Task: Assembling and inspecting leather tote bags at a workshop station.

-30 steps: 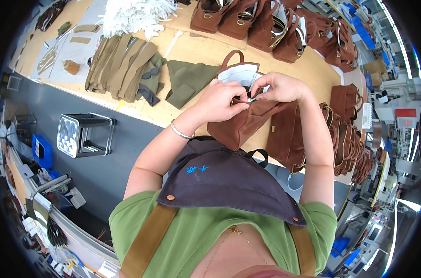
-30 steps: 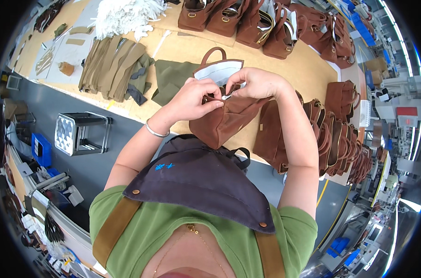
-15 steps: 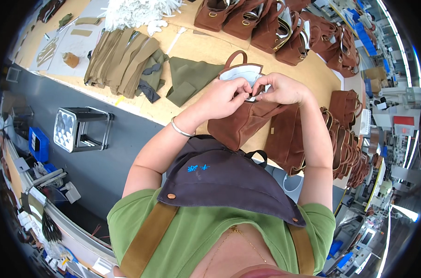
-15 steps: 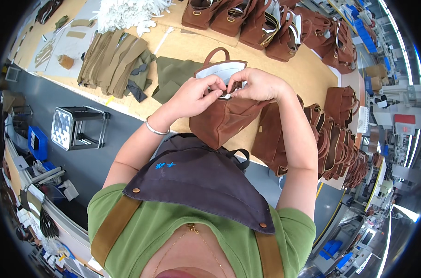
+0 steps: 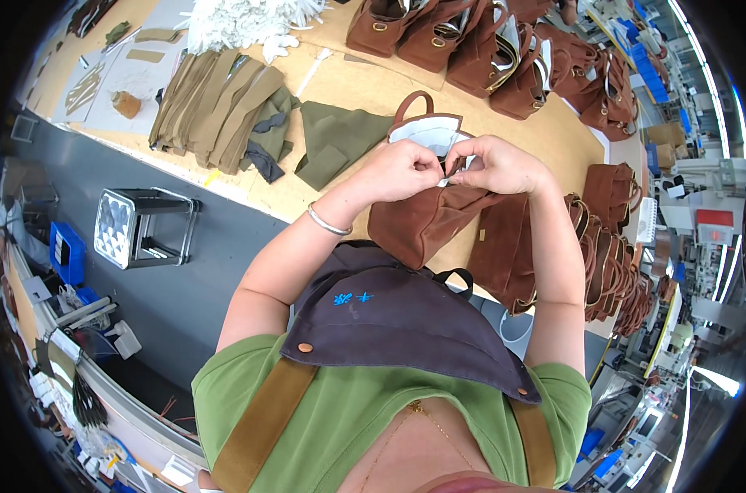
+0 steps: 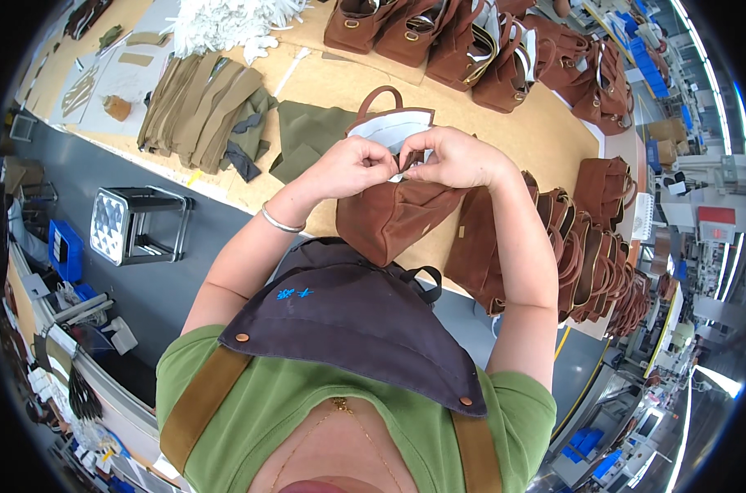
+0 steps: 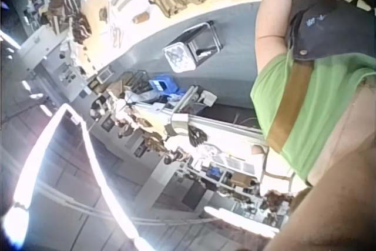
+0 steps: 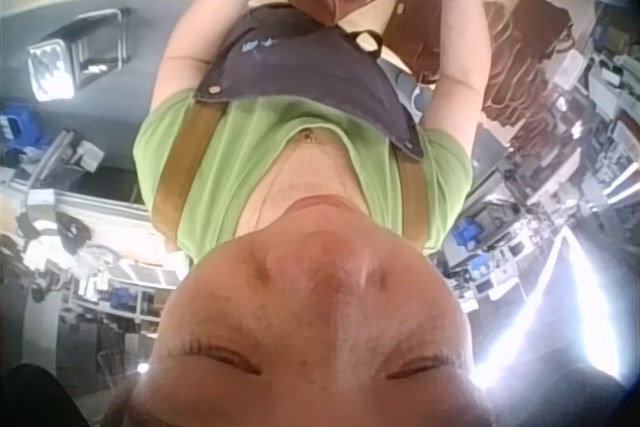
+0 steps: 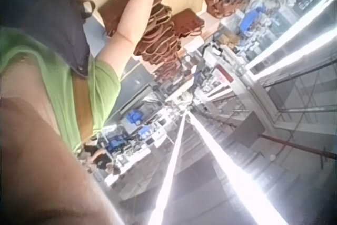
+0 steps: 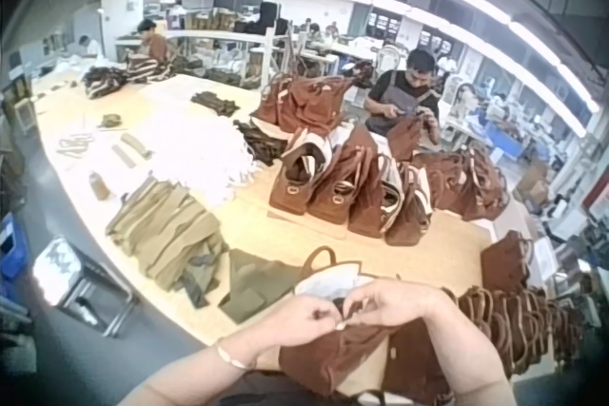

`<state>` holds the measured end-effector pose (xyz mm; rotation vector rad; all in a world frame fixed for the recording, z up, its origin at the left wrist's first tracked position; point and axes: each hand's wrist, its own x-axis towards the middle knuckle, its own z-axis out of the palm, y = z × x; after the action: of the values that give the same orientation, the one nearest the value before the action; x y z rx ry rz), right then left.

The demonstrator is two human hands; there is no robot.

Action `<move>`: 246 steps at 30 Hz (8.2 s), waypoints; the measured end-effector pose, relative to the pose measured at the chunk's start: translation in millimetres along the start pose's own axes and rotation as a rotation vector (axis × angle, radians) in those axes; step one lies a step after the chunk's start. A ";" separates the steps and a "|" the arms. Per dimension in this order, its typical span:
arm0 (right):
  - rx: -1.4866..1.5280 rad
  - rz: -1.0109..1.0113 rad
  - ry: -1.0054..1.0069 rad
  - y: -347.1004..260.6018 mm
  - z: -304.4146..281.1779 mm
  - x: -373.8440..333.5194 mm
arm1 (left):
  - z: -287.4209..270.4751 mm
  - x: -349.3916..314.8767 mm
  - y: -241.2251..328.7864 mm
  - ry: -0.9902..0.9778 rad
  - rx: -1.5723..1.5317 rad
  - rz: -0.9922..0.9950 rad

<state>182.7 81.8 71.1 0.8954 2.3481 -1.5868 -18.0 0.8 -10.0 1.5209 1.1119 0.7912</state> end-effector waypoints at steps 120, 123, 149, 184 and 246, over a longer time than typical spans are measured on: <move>0.139 0.136 -0.064 -10.3 5.3 -3.0 | 20.1 -31.7 9.4 0.232 0.149 0.060; 0.217 0.136 -0.085 -8.5 5.0 -4.1 | 23.1 -33.0 9.8 0.269 0.146 0.079; 0.165 0.193 0.001 -7.6 15.1 -3.6 | 22.4 -39.1 2.9 0.284 0.170 0.180; 0.224 0.158 -0.003 -6.7 -5.6 6.7 | 33.2 -39.0 -1.2 0.471 0.111 0.285; 0.120 0.126 0.228 -25.2 17.1 2.4 | 38.5 -28.6 -4.4 0.540 -0.106 0.237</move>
<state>163.4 61.0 82.6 1.2870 2.3044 -1.6683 5.7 -39.5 -21.6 1.4008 1.2592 1.4613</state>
